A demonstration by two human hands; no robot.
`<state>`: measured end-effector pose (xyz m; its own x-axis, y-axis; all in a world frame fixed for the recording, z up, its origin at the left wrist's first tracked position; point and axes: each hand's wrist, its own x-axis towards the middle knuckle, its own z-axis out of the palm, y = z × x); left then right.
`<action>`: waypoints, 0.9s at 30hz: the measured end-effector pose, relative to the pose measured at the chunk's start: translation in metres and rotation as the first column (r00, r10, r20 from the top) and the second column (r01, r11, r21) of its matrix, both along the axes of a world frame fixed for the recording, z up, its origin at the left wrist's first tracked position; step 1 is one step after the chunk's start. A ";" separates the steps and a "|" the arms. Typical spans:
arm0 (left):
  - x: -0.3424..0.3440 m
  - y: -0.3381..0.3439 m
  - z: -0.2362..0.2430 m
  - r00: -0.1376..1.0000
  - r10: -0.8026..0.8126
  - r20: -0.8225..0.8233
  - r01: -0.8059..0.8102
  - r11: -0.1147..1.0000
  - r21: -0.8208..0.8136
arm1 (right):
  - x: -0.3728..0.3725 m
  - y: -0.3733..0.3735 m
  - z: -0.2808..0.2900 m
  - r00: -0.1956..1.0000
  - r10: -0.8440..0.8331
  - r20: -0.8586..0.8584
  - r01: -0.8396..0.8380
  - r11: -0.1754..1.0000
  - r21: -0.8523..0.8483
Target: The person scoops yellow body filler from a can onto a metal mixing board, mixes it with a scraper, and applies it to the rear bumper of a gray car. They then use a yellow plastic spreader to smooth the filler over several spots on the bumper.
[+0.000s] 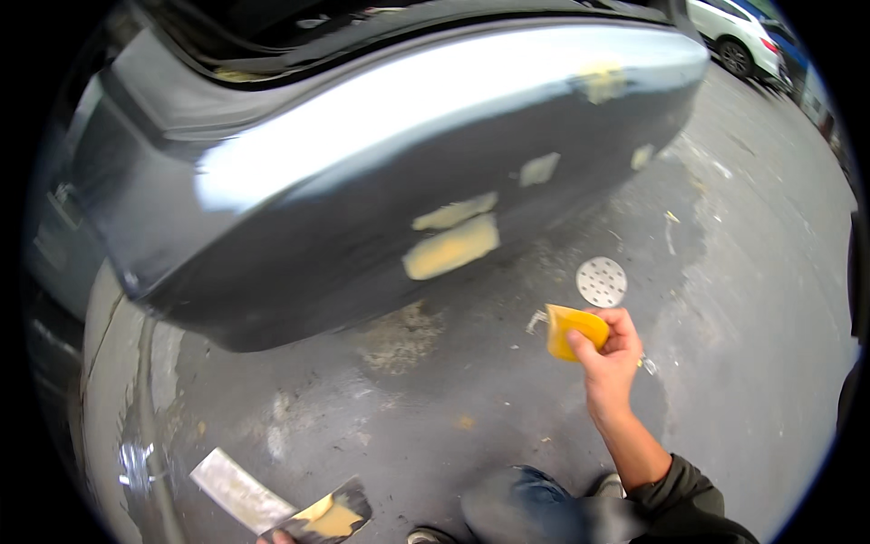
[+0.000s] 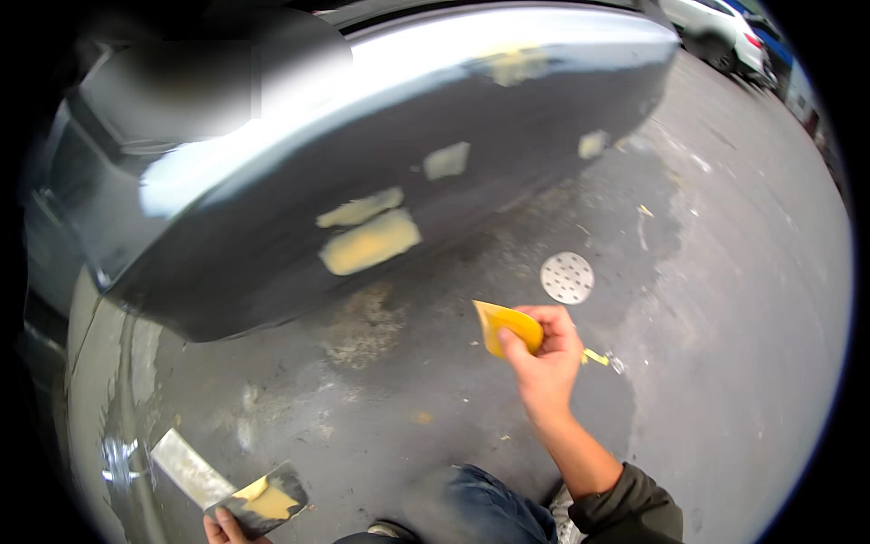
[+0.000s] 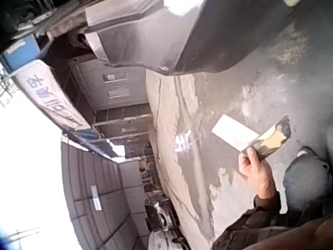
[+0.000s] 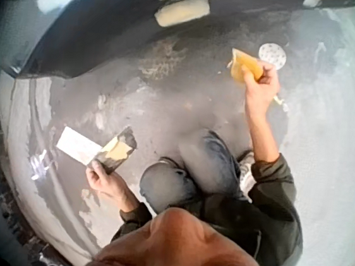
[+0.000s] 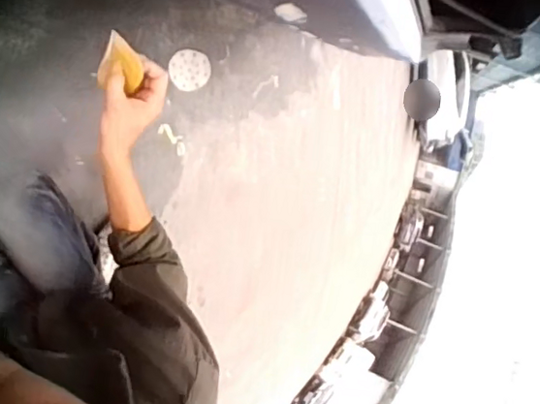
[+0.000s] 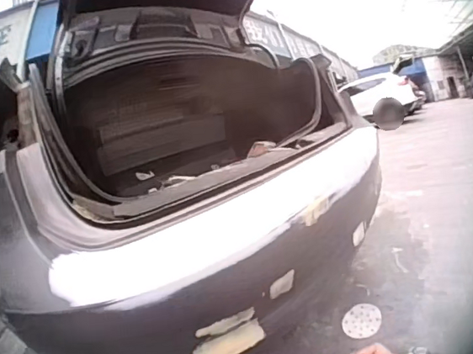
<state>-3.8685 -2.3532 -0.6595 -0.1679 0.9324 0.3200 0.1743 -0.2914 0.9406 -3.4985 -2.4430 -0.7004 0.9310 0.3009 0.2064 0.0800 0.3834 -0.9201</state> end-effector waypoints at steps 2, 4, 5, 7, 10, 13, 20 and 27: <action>0.003 0.003 0.000 1.000 0.002 0.015 -0.001 1.000 -0.030 | -0.001 -0.008 -0.003 0.995 0.043 -0.089 -0.042 0.999 0.005; 0.010 0.005 0.003 0.995 -0.039 0.097 0.045 0.997 -0.067 | -0.009 -0.003 -0.003 0.983 0.114 -0.147 -0.114 0.993 0.008; 0.013 0.002 0.012 0.991 -0.087 0.104 0.099 0.989 -0.114 | -0.013 0.000 0.000 0.975 0.159 -0.157 -0.158 0.987 0.020; 0.022 0.005 0.015 0.967 -0.150 0.207 0.176 0.978 -0.114 | -0.021 0.000 0.017 0.963 0.222 -0.153 -0.218 0.975 0.041; 0.023 0.009 0.008 0.942 -0.188 0.276 0.209 0.977 -0.047 | -0.047 0.026 0.034 0.884 0.418 -0.207 -0.407 0.908 0.098; 0.036 0.018 0.011 0.886 -0.279 0.369 0.347 0.929 -0.130 | -0.061 0.036 0.060 0.775 0.584 -0.240 -0.555 0.811 0.184; 0.049 0.019 0.030 0.797 -0.367 0.480 0.496 0.850 -0.175 | -0.094 0.053 0.079 0.509 0.840 -0.189 -0.780 0.543 0.311; 0.033 0.019 0.016 0.838 -0.298 0.457 0.398 0.906 -0.140 | -0.102 0.054 0.067 0.302 0.945 -0.128 -0.929 0.321 0.185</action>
<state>-3.8354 -2.3342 -0.6434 0.1116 0.9910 0.0741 -0.3202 -0.0348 0.9467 -3.6005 -2.3890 -0.6332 0.0459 0.9894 0.1376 -0.5308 0.1409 -0.8357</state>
